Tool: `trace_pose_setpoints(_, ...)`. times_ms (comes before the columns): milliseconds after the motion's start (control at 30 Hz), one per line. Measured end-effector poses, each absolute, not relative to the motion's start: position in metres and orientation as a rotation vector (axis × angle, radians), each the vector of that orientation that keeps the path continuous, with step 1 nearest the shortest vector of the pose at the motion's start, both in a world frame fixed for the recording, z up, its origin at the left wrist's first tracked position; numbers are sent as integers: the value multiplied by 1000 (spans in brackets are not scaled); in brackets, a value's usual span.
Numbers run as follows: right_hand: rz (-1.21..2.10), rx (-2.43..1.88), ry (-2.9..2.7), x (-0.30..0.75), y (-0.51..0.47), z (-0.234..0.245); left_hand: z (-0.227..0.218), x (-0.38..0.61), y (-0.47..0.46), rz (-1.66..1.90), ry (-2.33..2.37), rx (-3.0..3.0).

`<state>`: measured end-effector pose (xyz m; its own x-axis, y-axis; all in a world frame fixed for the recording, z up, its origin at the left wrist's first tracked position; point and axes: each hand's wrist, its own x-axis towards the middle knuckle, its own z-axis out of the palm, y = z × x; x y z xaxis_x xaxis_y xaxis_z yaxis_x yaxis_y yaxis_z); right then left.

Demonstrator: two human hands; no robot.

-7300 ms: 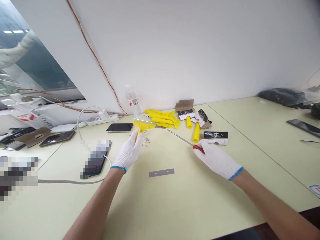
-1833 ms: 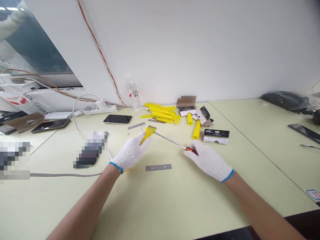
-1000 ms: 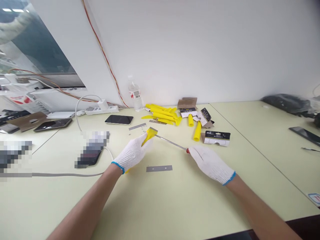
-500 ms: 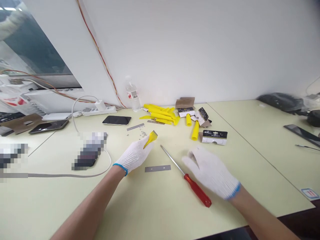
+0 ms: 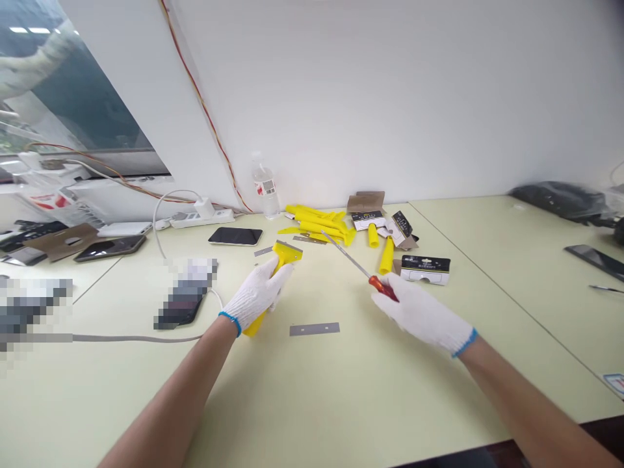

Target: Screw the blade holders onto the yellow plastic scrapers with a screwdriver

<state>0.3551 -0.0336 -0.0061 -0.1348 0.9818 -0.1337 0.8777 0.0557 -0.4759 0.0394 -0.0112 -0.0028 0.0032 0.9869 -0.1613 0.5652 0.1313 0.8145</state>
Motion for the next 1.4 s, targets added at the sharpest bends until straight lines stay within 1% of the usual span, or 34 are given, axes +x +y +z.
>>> trace_pose_setpoints(100,633,-1737,-2146,353,-14,-14,-7,35,-7,695,1638,1505)
trace_pose_setpoints(233,716,-1569,-2156,349,-14,-29,-9,34,-5,698,1633,1484)
trace_pose_setpoints(500,714,-1585,-2130,349,-24,-32,-5,36,-7,652,1655,1518)
trace_pose_setpoints(867,688,-1583,-2165,348,-23,-30,-13,35,-5,665,1626,1530)
trace_pose_setpoints(1000,680,-1585,-2169,347,-25,-29,-9,38,-7,601,1704,1545)
trace_pose_setpoints(1067,726,-1606,-2163,348,-27,-28,-9,39,-7,569,1762,1622)
trace_pose_setpoints(1200,1025,-1644,-2137,353,-27,-25,-11,40,-10,537,1802,1787)
trace_pose_setpoints(1400,963,-1499,-2278,362,-24,-24,-10,42,-12,473,1826,1796)
